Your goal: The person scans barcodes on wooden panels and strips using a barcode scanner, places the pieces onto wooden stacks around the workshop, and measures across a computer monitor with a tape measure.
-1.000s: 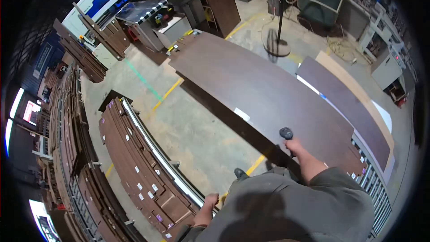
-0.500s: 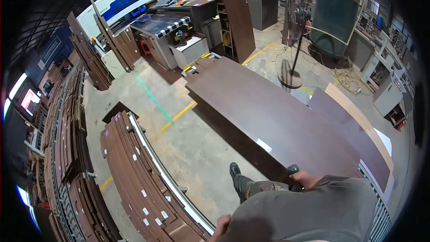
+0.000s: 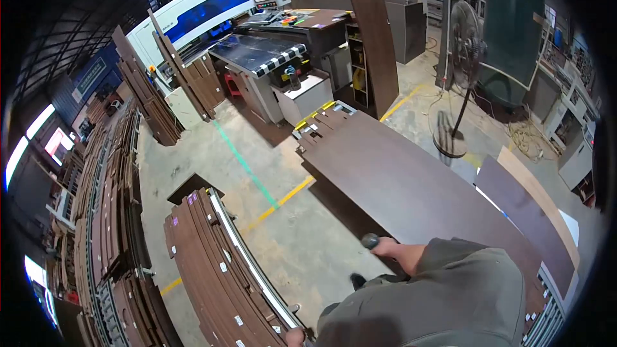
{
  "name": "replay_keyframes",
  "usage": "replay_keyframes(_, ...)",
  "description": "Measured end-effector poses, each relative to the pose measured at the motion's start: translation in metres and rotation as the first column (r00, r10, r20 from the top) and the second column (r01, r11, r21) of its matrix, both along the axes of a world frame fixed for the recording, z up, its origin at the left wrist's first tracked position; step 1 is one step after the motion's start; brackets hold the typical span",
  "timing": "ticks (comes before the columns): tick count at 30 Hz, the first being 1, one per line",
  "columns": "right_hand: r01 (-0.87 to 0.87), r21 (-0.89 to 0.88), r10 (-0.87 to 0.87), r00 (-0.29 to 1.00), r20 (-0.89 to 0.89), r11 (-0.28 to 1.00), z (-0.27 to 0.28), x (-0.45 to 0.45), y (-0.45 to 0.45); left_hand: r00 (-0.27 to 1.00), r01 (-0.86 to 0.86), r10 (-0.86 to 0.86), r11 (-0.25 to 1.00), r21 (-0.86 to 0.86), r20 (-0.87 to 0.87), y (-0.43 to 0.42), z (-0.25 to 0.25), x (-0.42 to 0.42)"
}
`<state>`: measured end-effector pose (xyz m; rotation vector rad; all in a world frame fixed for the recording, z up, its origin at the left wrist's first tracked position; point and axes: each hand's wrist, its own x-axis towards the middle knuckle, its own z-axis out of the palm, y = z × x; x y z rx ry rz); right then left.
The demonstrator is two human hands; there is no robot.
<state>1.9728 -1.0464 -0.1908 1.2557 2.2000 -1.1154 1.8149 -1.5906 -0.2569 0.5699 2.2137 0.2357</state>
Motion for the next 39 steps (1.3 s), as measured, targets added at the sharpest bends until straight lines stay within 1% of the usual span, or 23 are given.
replay_keyframes(1, -0.126, 0.037, 0.129, 0.988, -0.088, 0.991, -0.009, -0.038, 0.005, 0.961, -0.048, 0.024, 0.996, 0.079, 0.275, 0.002, 0.003, -0.029)
replay_keyframes(2, -0.142, -0.008, 0.140, 0.982, -0.126, 0.990, -0.006, -0.074, 0.004, 0.841, -0.130, 0.056, 0.986, 0.101, 0.538, 0.008, 0.015, -0.058)
replay_keyframes(3, -0.191, 0.090, 0.205, 0.961, -0.187, 0.977, -0.009, -0.109, 0.000, 0.982, 0.177, -0.184, 0.978, 0.113, 0.053, 0.026, 0.007, -0.040)
replay_keyframes(4, -0.268, 0.036, 0.270, 0.952, -0.147, 0.963, -0.022, -0.144, 0.003, 0.990, 0.138, -0.136, 0.987, 0.079, -0.032, 0.047, 0.001, -0.043)
replay_keyframes(7, -0.203, -0.038, 0.190, 0.955, -0.227, 0.978, 0.025, -0.198, -0.019, 0.996, -0.015, 0.004, 0.993, 0.119, 0.090, 0.099, -0.012, -0.084)
replay_keyframes(10, -0.195, -0.069, 0.178, 0.964, -0.199, 0.978, 0.028, -0.230, -0.027, 0.991, -0.040, 0.020, 0.989, 0.146, 0.130, 0.117, -0.025, -0.140)
replay_keyframes(12, -0.154, -0.015, 0.149, 0.971, -0.187, 0.988, -0.007, -0.232, -0.019, 0.994, -0.008, -0.010, 0.986, 0.164, 0.112, 0.115, -0.032, -0.184)
replay_keyframes(14, -0.095, -0.009, 0.095, 0.994, 0.049, 0.995, -0.029, -0.222, 0.000, 0.994, 0.079, -0.091, 0.977, 0.196, 0.052, 0.103, -0.037, -0.228)
replay_keyframes(16, -0.133, 0.019, 0.129, 0.984, 0.122, 0.991, -0.028, -0.204, 0.021, 0.953, 0.300, -0.279, 0.920, 0.253, -0.118, 0.083, -0.042, -0.276)
replay_keyframes(18, 0.081, 0.063, -0.086, 0.992, 0.087, 0.995, -0.014, -0.201, 0.028, 0.805, 0.558, -0.443, 0.793, 0.246, -0.396, 0.066, -0.050, -0.327)
replay_keyframes(21, 0.308, 0.056, -0.313, 0.942, 0.121, 0.950, -0.011, -0.206, 0.036, 0.791, 0.522, -0.428, 0.845, 0.117, -0.438, 0.088, -0.046, -0.396)
replay_keyframes(24, 0.489, 0.014, -0.485, 0.859, 0.167, 0.872, -0.003, -0.223, 0.020, 0.895, 0.402, -0.407, 0.913, -0.066, -0.185, 0.153, -0.041, -0.459)
replay_keyframes(26, 0.598, -0.061, -0.568, 0.785, 0.248, 0.799, -0.001, -0.246, 0.012, 0.813, 0.453, -0.255, 0.841, 0.295, -0.524, 0.188, -0.077, -0.486)
replay_keyframes(27, 0.606, -0.089, -0.561, 0.775, 0.290, 0.791, 0.001, -0.259, 0.013, 0.982, 0.101, -0.032, 0.920, 0.378, -0.185, 0.209, -0.079, -0.491)
replay_keyframes(28, 0.612, -0.118, -0.551, 0.767, 0.328, 0.782, 0.040, -0.289, 0.006, 0.960, -0.267, 0.221, 0.907, 0.326, 0.172, 0.240, -0.069, -0.494)
replay_keyframes(29, 0.616, -0.148, -0.537, 0.762, 0.363, 0.774, 0.079, -0.322, 0.001, 0.948, -0.277, 0.216, 0.924, 0.265, 0.235, 0.263, -0.058, -0.500)
replay_keyframes(30, 0.610, -0.165, -0.523, 0.765, 0.375, 0.775, 0.075, -0.341, 0.006, 0.930, -0.284, 0.218, 0.938, 0.200, 0.297, 0.282, -0.048, -0.506)
replay_keyframes(32, 0.576, -0.191, -0.492, 0.796, 0.352, 0.795, 0.037, -0.368, 0.031, 0.898, -0.286, 0.190, 0.938, 0.197, 0.398, 0.289, -0.025, -0.527)
replay_keyframes(34, 0.546, -0.211, -0.470, 0.822, 0.321, 0.811, 0.009, -0.399, 0.062, 0.879, -0.277, 0.100, 0.904, 0.327, 0.467, 0.290, -0.003, -0.556)
replay_keyframes(35, 0.523, -0.211, -0.457, 0.839, 0.295, 0.825, 0.001, -0.419, 0.081, 0.957, 0.017, -0.103, 0.953, 0.304, 0.271, 0.290, -0.009, -0.582)
replay_keyframes(37, 0.461, -0.174, -0.421, 0.879, 0.223, 0.870, -0.010, -0.467, 0.119, 0.958, -0.265, 0.239, 0.951, 0.159, 0.161, 0.267, -0.008, -0.607)
replay_keyframes(38, 0.400, -0.058, -0.380, 0.899, 0.219, 0.915, -0.010, -0.499, 0.138, 0.974, -0.213, 0.202, 0.972, 0.100, 0.104, 0.257, -0.015, -0.630)
replay_keyframes(39, 0.467, -0.083, -0.449, 0.877, 0.171, 0.880, -0.043, -0.527, 0.161, 0.995, -0.086, 0.084, 0.996, 0.034, 0.049, 0.244, -0.019, -0.655)
